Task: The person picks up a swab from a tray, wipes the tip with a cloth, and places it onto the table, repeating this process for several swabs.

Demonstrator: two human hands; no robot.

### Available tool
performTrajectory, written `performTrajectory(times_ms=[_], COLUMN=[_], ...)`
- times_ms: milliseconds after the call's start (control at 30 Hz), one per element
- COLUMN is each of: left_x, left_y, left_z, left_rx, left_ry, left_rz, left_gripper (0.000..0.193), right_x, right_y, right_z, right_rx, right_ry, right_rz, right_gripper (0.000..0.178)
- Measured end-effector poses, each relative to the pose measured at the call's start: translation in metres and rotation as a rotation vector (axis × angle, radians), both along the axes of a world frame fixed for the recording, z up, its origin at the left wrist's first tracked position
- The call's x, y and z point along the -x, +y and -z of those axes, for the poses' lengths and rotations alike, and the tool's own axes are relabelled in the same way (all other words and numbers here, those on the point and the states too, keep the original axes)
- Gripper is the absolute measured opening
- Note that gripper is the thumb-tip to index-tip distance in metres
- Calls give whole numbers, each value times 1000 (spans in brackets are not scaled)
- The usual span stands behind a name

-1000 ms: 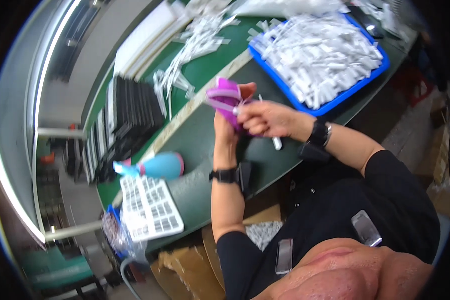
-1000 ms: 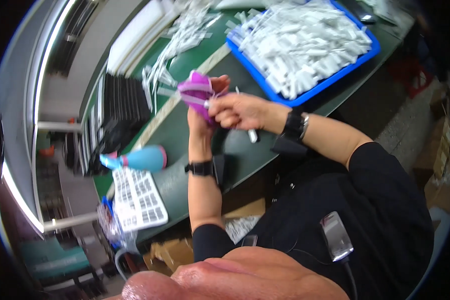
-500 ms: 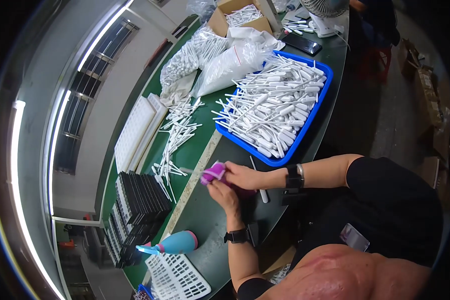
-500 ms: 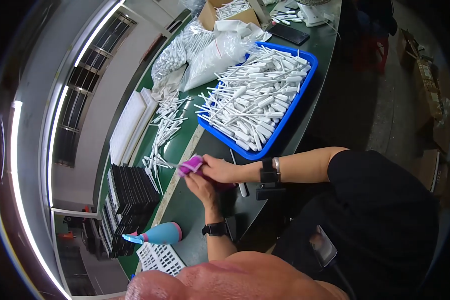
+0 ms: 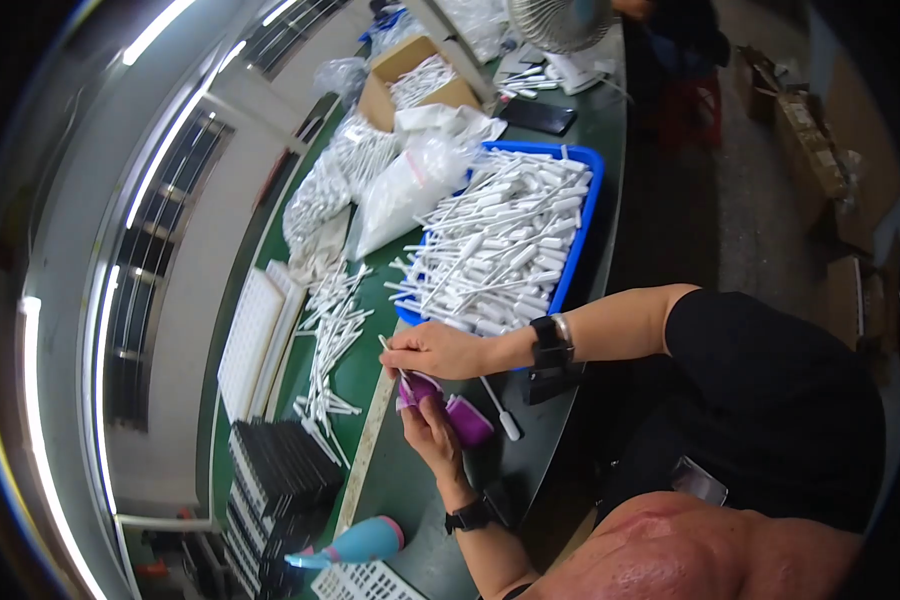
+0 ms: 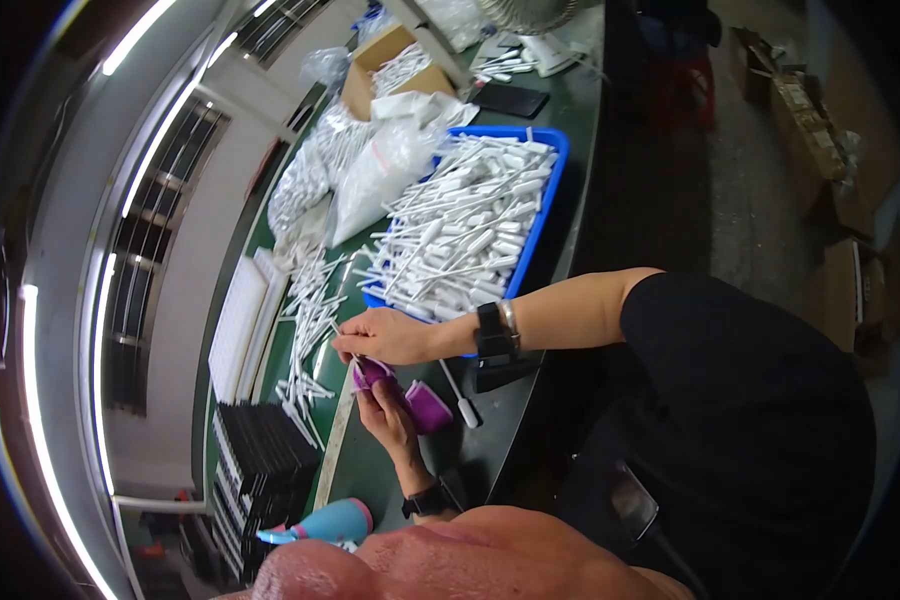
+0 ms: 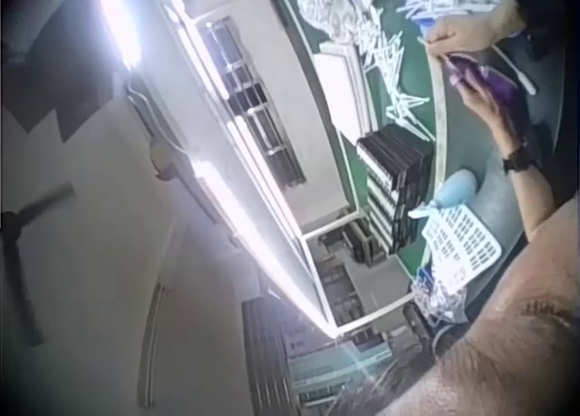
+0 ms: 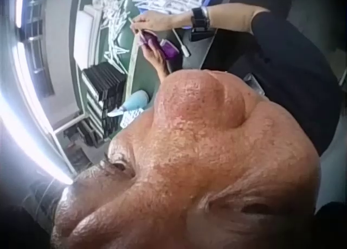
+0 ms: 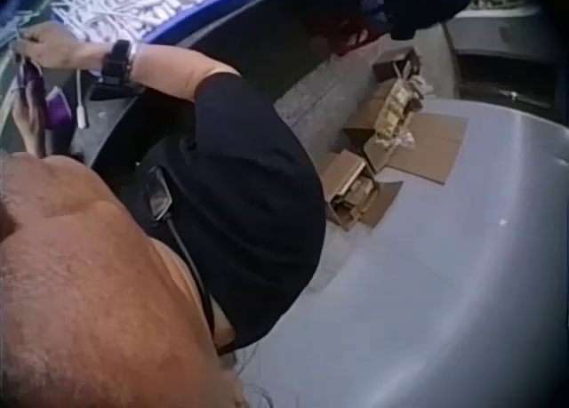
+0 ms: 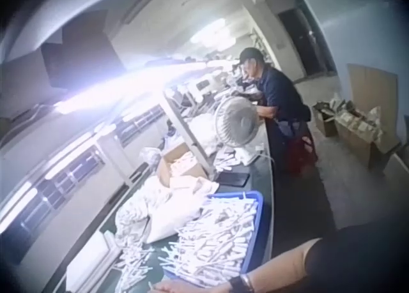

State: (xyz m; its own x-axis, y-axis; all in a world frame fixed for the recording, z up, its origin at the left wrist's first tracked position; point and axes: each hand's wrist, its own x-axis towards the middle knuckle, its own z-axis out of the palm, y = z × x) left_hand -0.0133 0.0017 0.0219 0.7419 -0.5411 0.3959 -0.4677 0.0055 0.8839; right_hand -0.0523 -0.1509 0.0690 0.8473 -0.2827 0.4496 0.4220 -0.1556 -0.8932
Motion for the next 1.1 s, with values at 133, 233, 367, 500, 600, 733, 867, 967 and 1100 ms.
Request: performTrajectory(times_ms=[133, 233, 367, 500, 600, 733, 867, 967, 1100], left_x=[14, 5, 4, 10, 9, -2, -15, -16, -29], left_y=[-13, -1, -3, -6, -11, -1, 2, 3, 18], left_z=[-1, 5, 9, 5, 8, 25, 11, 7, 25], left_rx=[-48, -223, -114, -67, -41, 6, 17, 109, 127], left_ry=[-354, -375, -253, -243, -330, -247, -141, 48, 97], left_rz=[-145, -209, -196, -194, -254, -326, -564, -551, -524], left_gripper=[31, 34, 31, 36, 40, 45, 47, 47, 46], right_x=[3, 4, 2, 26, 39, 32, 34, 40, 21], right_y=[-11, -7, 16, 9, 11, -12, -84, -118, -155], right_z=[1, 7, 20, 9, 1, -15, -38, -33, -15], right_rx=[-374, -385, -277, -262, -271, -479, -173, 724, 1027], right_ry=[101, 43, -39, -43, -76, -202, -227, -43, 293], right_rz=[-165, -137, -185, -158, -98, 106, 291, 582, 691], right_gripper=[28, 27, 28, 27, 25, 23, 22, 17, 20])
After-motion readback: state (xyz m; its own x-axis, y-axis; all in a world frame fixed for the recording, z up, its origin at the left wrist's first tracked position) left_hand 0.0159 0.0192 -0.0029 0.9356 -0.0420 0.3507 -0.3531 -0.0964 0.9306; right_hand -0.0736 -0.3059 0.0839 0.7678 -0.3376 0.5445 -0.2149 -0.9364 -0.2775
